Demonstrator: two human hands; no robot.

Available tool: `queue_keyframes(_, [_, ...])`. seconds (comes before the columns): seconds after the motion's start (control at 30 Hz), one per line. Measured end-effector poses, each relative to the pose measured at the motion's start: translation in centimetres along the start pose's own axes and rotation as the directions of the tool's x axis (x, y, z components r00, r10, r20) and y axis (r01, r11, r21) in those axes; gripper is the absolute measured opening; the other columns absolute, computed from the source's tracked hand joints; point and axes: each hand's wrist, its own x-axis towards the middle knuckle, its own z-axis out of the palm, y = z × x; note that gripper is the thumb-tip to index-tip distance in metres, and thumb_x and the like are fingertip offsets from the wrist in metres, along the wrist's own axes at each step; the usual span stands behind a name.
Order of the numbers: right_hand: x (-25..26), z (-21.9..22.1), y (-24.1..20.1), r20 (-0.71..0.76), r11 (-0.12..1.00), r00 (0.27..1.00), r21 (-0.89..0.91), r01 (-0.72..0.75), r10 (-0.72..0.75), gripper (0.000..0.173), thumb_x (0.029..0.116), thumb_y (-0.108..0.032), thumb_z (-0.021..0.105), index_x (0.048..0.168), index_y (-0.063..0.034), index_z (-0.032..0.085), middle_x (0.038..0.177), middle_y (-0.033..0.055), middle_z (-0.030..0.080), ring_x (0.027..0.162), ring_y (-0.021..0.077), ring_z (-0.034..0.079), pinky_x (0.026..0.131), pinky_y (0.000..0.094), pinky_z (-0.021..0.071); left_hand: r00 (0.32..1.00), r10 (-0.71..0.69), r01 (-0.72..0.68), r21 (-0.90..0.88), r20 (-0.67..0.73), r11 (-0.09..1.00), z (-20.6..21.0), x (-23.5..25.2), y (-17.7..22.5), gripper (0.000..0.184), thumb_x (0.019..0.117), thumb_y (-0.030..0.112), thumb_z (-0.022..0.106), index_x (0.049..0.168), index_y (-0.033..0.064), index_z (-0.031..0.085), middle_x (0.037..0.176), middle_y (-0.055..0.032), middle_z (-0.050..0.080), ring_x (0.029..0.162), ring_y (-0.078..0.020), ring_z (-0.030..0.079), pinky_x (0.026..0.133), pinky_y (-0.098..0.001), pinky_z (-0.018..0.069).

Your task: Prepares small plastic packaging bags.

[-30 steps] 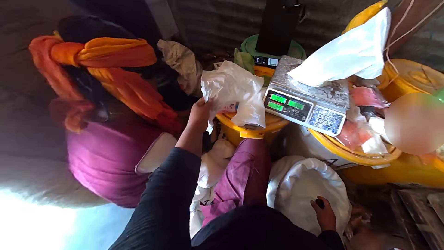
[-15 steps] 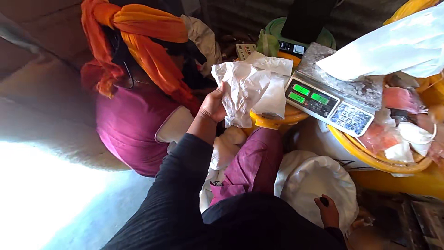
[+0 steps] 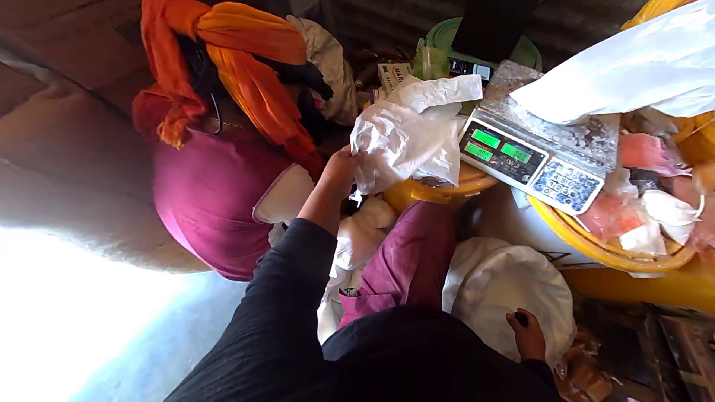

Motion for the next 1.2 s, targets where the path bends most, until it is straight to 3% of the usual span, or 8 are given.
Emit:
queue_keyframes(0.47, [-0.2,0.1,-0.1,-0.020,0.999,0.999,0.006,-0.035,0.035,0.050,0.0946,-0.013,0.074,0.138,0.0044,0.056,0.131,0.0280,0.061,0.124,0.0398,0.058,0.106,0.0569,0.0424,0.999,0.006,-0.003,0.061,-0.036,0.998,0.6,1.1,-2.4,0.029,0.1048,0.007,0.050,0.132,0.0028,0.056,0.115,-0.0147,0.066,0.099,-0.0191,0.065,0.089,-0.0417,0.0543])
queue_keyframes(0.67, [-0.3,0.1,-0.9,-0.057,1.000,0.998,-0.017,-0.018,0.017,0.051,0.0949,-0.015,0.074,0.139,0.0025,0.056,0.131,0.0266,0.063,0.124,0.0396,0.058,0.106,0.0578,0.0428,0.914,0.186,-0.081,0.286,-0.361,0.955,1.6,1.1,-1.8,0.023,0.0961,0.003,0.057,0.118,-0.0004,0.064,0.110,-0.0216,0.068,0.104,-0.0324,0.066,0.090,-0.0566,0.0521])
queue_keyframes(0.73, [-0.4,0.2,-0.9,-0.058,1.000,0.998,-0.008,-0.026,0.025,0.051,0.0946,-0.015,0.074,0.139,0.0021,0.056,0.129,0.0265,0.063,0.123,0.0397,0.059,0.105,0.0580,0.0430,0.878,0.222,-0.041,0.396,-0.423,0.917,1.9,1.0,-0.8,0.027,0.0970,0.003,0.056,0.123,-0.0008,0.062,0.115,-0.0261,0.067,0.111,-0.0397,0.065,0.094,-0.0625,0.0497])
queue_keyframes(0.83, [-0.2,0.3,-0.6,-0.055,1.000,0.998,-0.005,-0.031,0.031,0.051,0.0948,-0.016,0.074,0.139,0.0021,0.056,0.131,0.0265,0.062,0.124,0.0395,0.058,0.106,0.0576,0.0432,0.876,0.222,-0.071,0.339,-0.429,0.938,2.2,1.4,-0.2,0.031,0.0998,0.003,0.051,0.129,0.0015,0.059,0.120,-0.0234,0.066,0.113,-0.0349,0.065,0.096,-0.0575,0.0511])
queue_keyframes(0.97, [-0.4,0.0,-0.6,-0.033,1.000,0.999,-0.002,-0.022,0.022,0.052,0.0945,-0.015,0.074,0.139,0.0041,0.055,0.132,0.0280,0.061,0.125,0.0405,0.057,0.107,0.0576,0.0425,0.973,0.073,-0.116,-0.191,-0.217,0.975,2.4,1.4,0.1,0.034,0.0915,-0.006,0.050,0.123,0.0046,0.056,0.101,-0.0090,0.065,0.084,-0.0156,0.065,0.073,-0.0371,0.0570])
queue_keyframes(1.03, [-0.5,0.0,-0.6,-0.037,1.000,0.999,0.014,-0.020,0.021,0.052,0.0942,-0.014,0.074,0.139,0.0046,0.055,0.132,0.0288,0.061,0.124,0.0408,0.057,0.106,0.0576,0.0425,0.999,0.044,-0.031,-0.392,0.024,0.919,1.9,0.2,1.2,0.036,0.0972,-0.004,0.046,0.130,0.0086,0.052,0.100,-0.0074,0.067,0.085,-0.0157,0.069,0.075,-0.0367,0.0598])
queue_keyframes(1.1, [-0.4,0.2,-0.4,-0.038,1.000,0.999,0.017,-0.018,0.019,0.051,0.0944,-0.014,0.074,0.138,0.0042,0.056,0.131,0.0283,0.061,0.123,0.0400,0.058,0.106,0.0571,0.0425,0.973,0.072,0.035,-0.452,0.218,0.891,1.3,-1.1,2.4,0.034,0.1009,0.001,0.039,0.130,0.0138,0.050,0.097,-0.0046,0.070,0.083,-0.0136,0.071,0.074,-0.0340,0.0614])
queue_keyframes(1.2, [-0.1,0.3,-0.2,-0.028,1.000,1.000,0.006,-0.013,0.013,0.051,0.0948,-0.014,0.074,0.138,0.0050,0.056,0.131,0.0283,0.061,0.124,0.0397,0.057,0.107,0.0565,0.0416,0.922,0.149,0.048,-0.487,0.359,0.872,1.2,-2.6,3.8,0.030,0.1038,0.004,0.031,0.118,0.0165,0.055,0.087,-0.0001,0.074,0.076,-0.0082,0.072,0.068,-0.0266,0.0621])
